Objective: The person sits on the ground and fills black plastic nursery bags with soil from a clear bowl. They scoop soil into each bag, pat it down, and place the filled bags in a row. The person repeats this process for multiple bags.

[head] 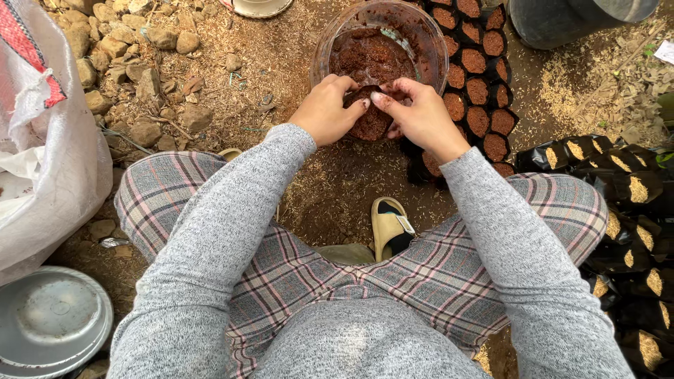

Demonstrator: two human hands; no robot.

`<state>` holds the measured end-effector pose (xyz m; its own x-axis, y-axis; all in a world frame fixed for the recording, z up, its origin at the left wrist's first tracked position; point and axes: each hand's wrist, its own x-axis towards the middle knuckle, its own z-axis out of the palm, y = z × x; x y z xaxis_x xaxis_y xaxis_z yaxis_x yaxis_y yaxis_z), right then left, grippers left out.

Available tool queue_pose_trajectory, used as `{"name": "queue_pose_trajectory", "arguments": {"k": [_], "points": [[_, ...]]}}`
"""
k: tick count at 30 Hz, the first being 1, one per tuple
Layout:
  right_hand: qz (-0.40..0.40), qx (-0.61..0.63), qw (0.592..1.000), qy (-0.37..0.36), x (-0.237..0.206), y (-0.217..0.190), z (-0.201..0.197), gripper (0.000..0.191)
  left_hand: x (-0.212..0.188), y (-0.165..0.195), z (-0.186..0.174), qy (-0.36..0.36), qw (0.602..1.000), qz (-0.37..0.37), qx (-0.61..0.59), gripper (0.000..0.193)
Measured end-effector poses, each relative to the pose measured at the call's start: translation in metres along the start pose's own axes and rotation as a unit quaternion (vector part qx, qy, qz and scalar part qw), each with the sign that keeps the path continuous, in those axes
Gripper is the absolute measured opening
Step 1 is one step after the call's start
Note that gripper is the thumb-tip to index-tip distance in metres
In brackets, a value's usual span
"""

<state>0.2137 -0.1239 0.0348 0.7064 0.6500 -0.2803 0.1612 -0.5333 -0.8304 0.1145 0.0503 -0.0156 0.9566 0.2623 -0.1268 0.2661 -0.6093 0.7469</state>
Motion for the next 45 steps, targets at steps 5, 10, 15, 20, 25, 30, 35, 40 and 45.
{"name": "queue_pose_trajectory", "arguments": {"k": [5, 10, 15, 20, 25, 30, 35, 40, 45], "points": [[0.043, 0.074, 0.996, -0.033, -0.009, 0.011, -0.001, 0.033, 0.003, 0.005, 0.000, 0.025, 0.999, 0.041, -0.018, 0.046], [-0.031, 0.059, 0.998, 0.012, -0.001, 0.011, -0.005, 0.021, -0.011, 0.026, 0.000, -0.005, 0.975, -0.109, -0.195, 0.050], [-0.052, -0.016, 0.997, 0.046, 0.002, 0.015, 0.008, 0.022, -0.019, 0.032, 0.005, -0.021, 0.971, -0.126, -0.200, 0.050], [-0.140, -0.014, 0.986, 0.084, 0.006, 0.020, 0.016, 0.024, -0.005, 0.012, 0.006, 0.027, 0.999, -0.020, -0.011, 0.049], [-0.022, 0.047, 0.996, 0.078, 0.003, 0.029, -0.002, 0.024, 0.003, 0.003, 0.013, 0.047, 0.999, 0.002, -0.015, 0.057], [-0.187, -0.080, 0.972, 0.118, -0.006, 0.038, 0.004, 0.020, -0.004, 0.007, 0.020, 0.069, 0.997, 0.042, 0.015, 0.045], [-0.162, -0.090, 0.970, 0.155, -0.003, 0.035, 0.001, 0.020, -0.005, 0.012, 0.011, 0.075, 0.995, 0.070, -0.009, 0.042], [-0.159, -0.074, 0.972, 0.155, 0.003, 0.029, 0.003, 0.023, -0.007, 0.017, 0.008, 0.087, 0.994, 0.059, -0.008, 0.037], [-0.202, -0.144, 0.950, 0.191, 0.001, 0.023, 0.004, 0.023, -0.003, 0.014, 0.011, 0.061, 0.998, 0.027, 0.013, 0.032]]}}
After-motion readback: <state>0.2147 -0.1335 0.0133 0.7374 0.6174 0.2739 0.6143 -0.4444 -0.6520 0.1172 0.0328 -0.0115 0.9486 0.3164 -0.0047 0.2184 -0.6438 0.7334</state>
